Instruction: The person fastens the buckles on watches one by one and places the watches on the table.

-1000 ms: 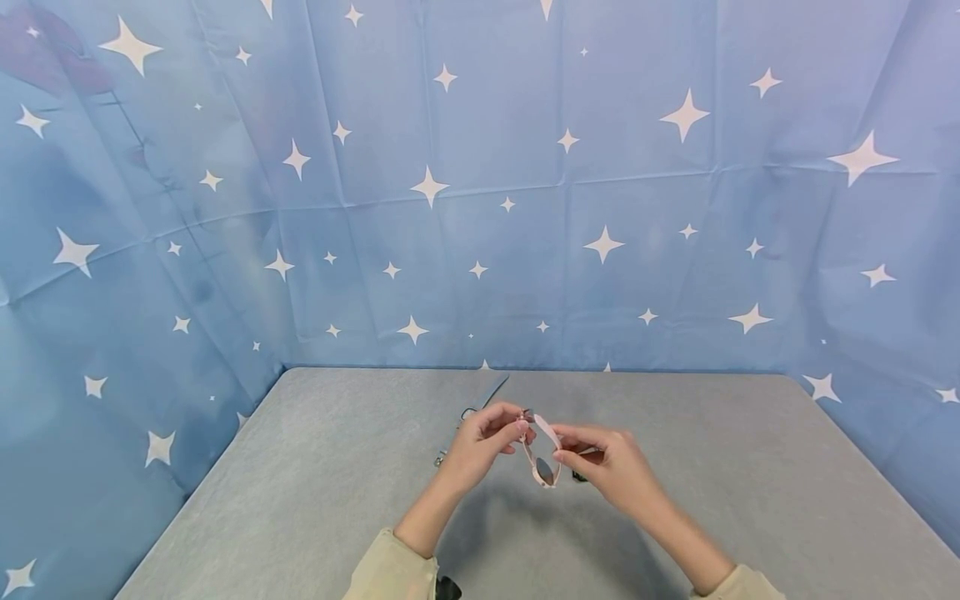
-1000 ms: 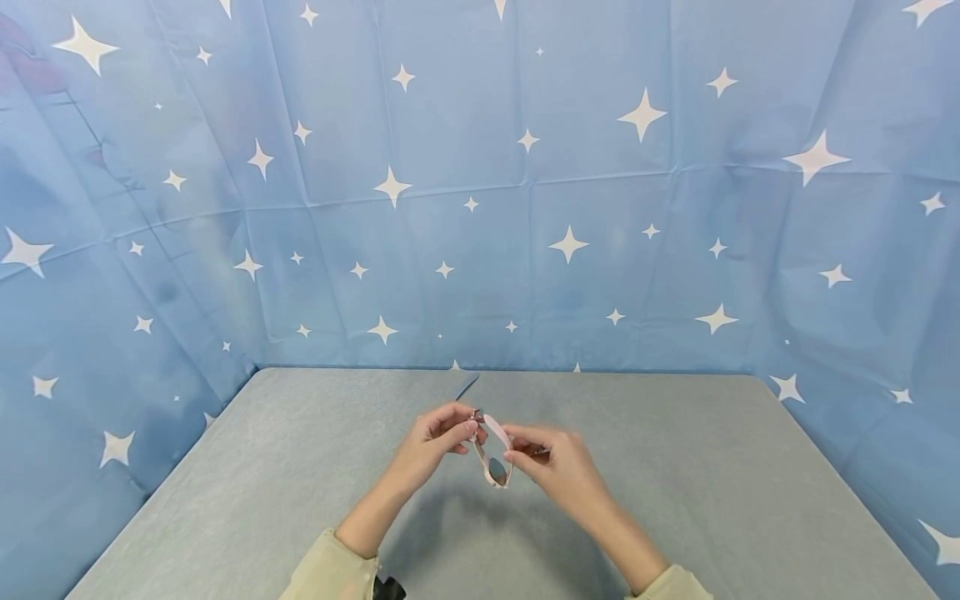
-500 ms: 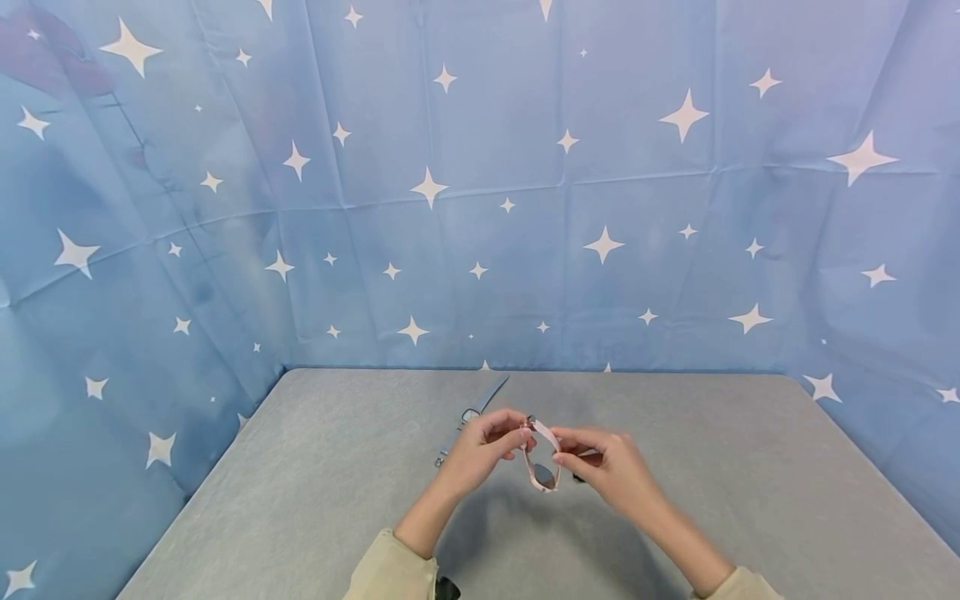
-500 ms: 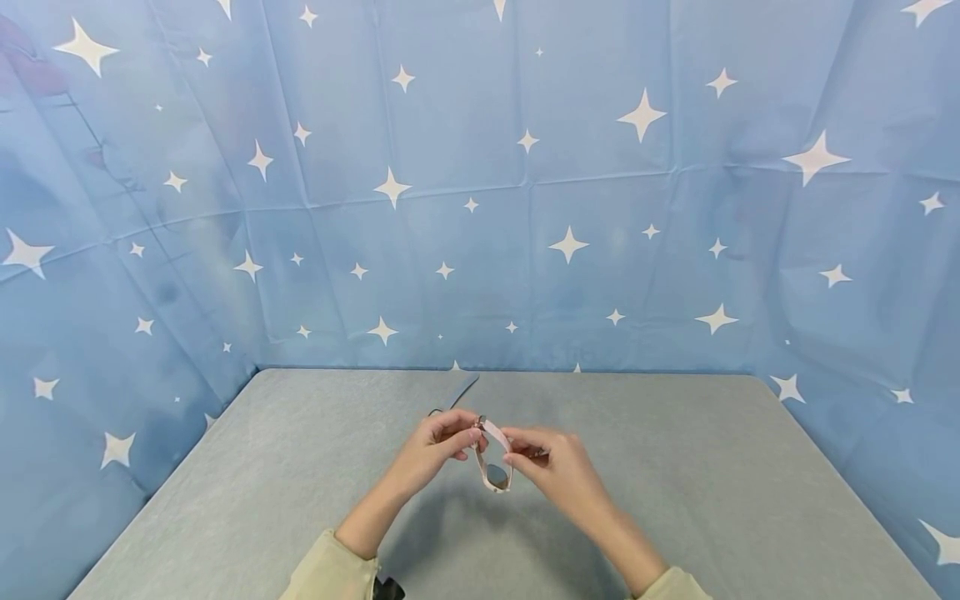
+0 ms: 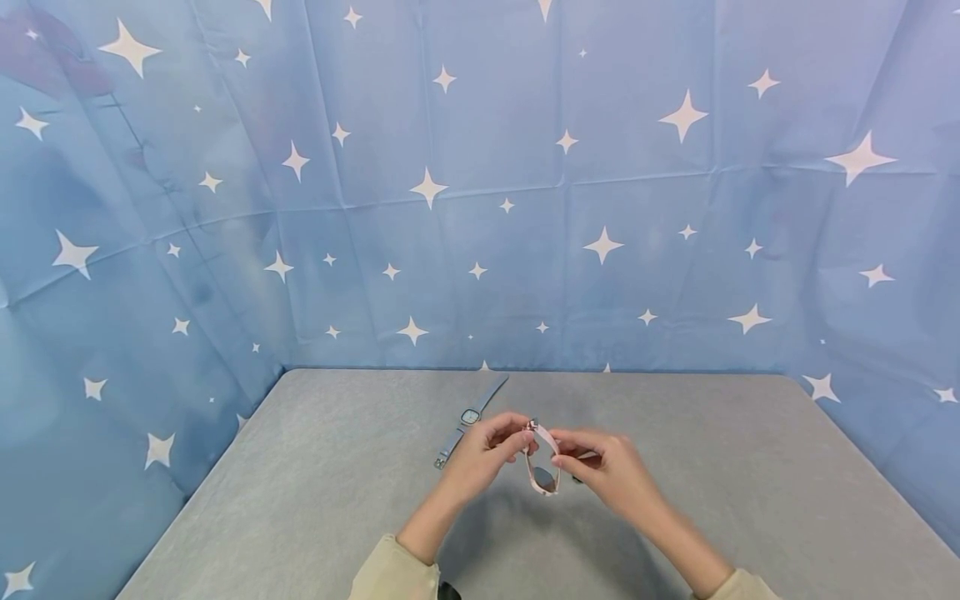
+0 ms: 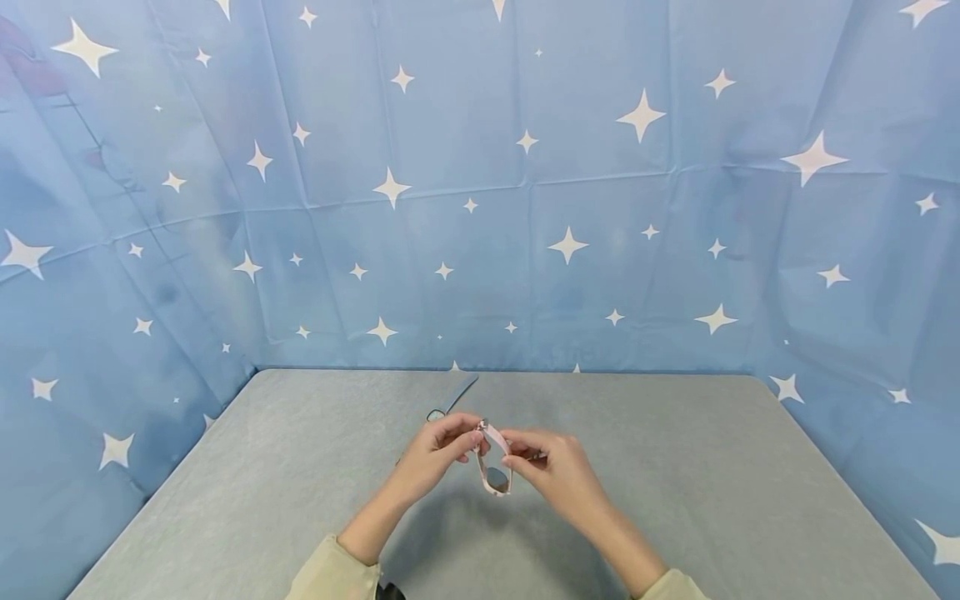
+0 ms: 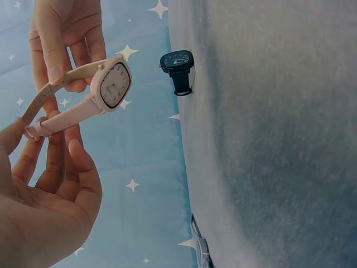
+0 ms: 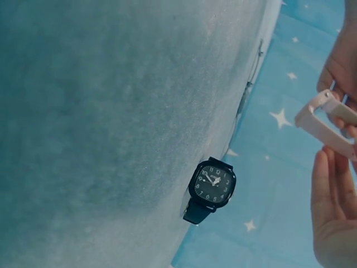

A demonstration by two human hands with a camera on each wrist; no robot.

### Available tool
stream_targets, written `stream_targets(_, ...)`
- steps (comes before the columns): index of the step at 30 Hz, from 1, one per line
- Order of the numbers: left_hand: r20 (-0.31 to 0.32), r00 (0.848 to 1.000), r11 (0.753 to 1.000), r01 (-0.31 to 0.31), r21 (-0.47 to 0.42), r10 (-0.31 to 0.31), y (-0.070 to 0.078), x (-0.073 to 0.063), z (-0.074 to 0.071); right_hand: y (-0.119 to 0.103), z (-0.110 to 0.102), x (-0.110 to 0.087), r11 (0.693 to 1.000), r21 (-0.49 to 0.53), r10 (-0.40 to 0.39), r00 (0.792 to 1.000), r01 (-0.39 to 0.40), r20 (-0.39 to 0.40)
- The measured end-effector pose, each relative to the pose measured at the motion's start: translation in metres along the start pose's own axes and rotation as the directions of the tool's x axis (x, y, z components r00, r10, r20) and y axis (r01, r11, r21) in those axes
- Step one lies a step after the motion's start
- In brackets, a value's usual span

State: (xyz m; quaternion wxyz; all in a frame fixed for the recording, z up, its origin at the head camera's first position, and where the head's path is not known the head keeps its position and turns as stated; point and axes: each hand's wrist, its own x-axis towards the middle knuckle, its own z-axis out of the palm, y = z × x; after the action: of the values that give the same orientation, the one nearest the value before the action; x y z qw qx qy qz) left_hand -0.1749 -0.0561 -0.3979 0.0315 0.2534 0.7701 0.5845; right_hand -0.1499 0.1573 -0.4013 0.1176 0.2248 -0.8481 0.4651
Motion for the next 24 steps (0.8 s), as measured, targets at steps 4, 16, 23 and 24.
stream_targets(4, -0.014, 1.0, 1.0, 0.002, 0.011, -0.002, 0.0005, -0.001, 0.0001, 0.0005, 0.0006, 0.0, 1.0, 0.005, -0.001, 1.0, 0.002, -0.002)
stream_targets(16, -0.007, 1.0, 1.0, 0.007, 0.014, -0.007, -0.0032, -0.0015, -0.0003, 0.0015, 0.0036, 0.0018, 0.999, 0.012, -0.037, 0.999, 0.037, -0.026)
stream_targets(23, -0.007, 1.0, 0.999, 0.015, 0.032, -0.015, -0.0041, -0.0018, 0.0012, -0.0027, 0.0033, 0.0024, 0.999, 0.046, 0.02, 1.0, -0.019, -0.006)
stream_targets(24, -0.007, 1.0, 0.999, 0.015, 0.036, -0.014, -0.0042, -0.0017, 0.0014, -0.003, 0.0034, 0.0024, 0.998, 0.051, 0.026, 1.0, -0.026, -0.007)
